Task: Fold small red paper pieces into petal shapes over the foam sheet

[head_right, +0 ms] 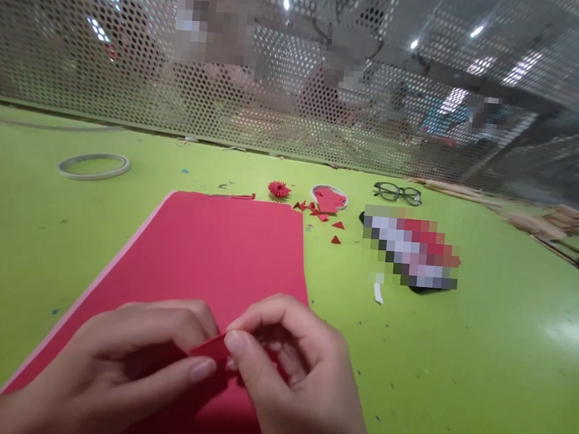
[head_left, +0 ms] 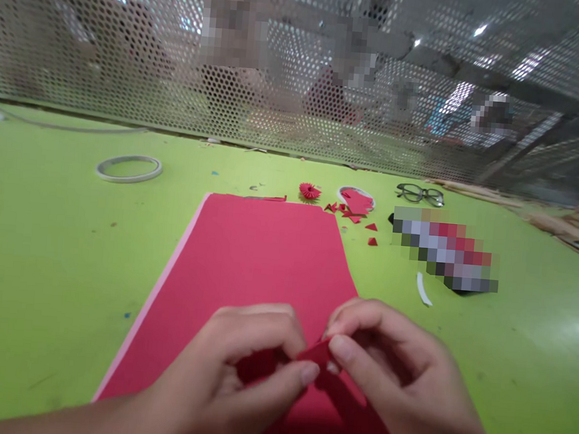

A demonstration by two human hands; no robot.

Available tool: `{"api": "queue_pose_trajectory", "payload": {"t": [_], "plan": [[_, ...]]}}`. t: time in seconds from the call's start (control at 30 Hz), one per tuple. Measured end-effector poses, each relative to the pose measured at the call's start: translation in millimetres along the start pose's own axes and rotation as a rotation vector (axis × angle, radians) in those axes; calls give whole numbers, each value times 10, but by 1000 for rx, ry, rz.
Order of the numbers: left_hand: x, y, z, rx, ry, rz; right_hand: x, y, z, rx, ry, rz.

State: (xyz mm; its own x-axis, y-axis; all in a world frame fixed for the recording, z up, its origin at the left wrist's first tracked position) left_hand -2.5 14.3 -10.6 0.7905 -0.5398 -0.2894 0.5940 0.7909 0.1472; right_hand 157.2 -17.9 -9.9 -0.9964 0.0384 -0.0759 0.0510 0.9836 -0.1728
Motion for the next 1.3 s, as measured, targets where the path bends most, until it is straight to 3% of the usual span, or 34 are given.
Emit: {"api": "queue_pose_trajectory", "payload": {"t": [0.1,0.17,0.27,0.43,0.53,0.7,0.8,0.97,1.07,1.2,1.3], "plan": [[-31,-30,-14,28,-69,25,-15,16,-25,-202,-140,9],[-35,-47,-20,24,-74,41,-14,17,-44,-245,-234,33],[-22,-52,-12,30,-32,52,14,2,-58,-102,-215,28],[1,-28,9,32,-11,36,47,-43,-78,159,48,-7],[15,-26,-6,38,-3,26,25,-45,-106,165,105,-15],[22,-49,-48,165,118,94,20,-42,-122,138,115,-37],[48,-74,-104,165,61,83,27,-46,-114,62,95,-13],[70,-107,-153,119,39,57,-16,-27,-119,-202,-43,30],[24,-89,-104,139,9,-64,-50,-5,-120,-313,-180,-34],[-50,-62,-58,113,-69,-135,-92,-8,-120,-378,-266,-53],[-43,-65,-66,97,-69,-105,-107,-21,-122,-390,-274,-66]]}}
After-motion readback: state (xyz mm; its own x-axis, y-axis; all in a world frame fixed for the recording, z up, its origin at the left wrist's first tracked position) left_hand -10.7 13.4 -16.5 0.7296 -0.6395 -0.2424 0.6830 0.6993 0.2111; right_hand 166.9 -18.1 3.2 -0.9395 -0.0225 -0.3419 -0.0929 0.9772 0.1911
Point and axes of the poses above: each hand's wrist, its own y-axis towards the middle knuckle, its own x-axis out of the palm, z = x × y, the point moved 2 cm from there along y, towards the middle knuckle, and after that the axes turned 7 degrees about x, right-handed, at the moved point
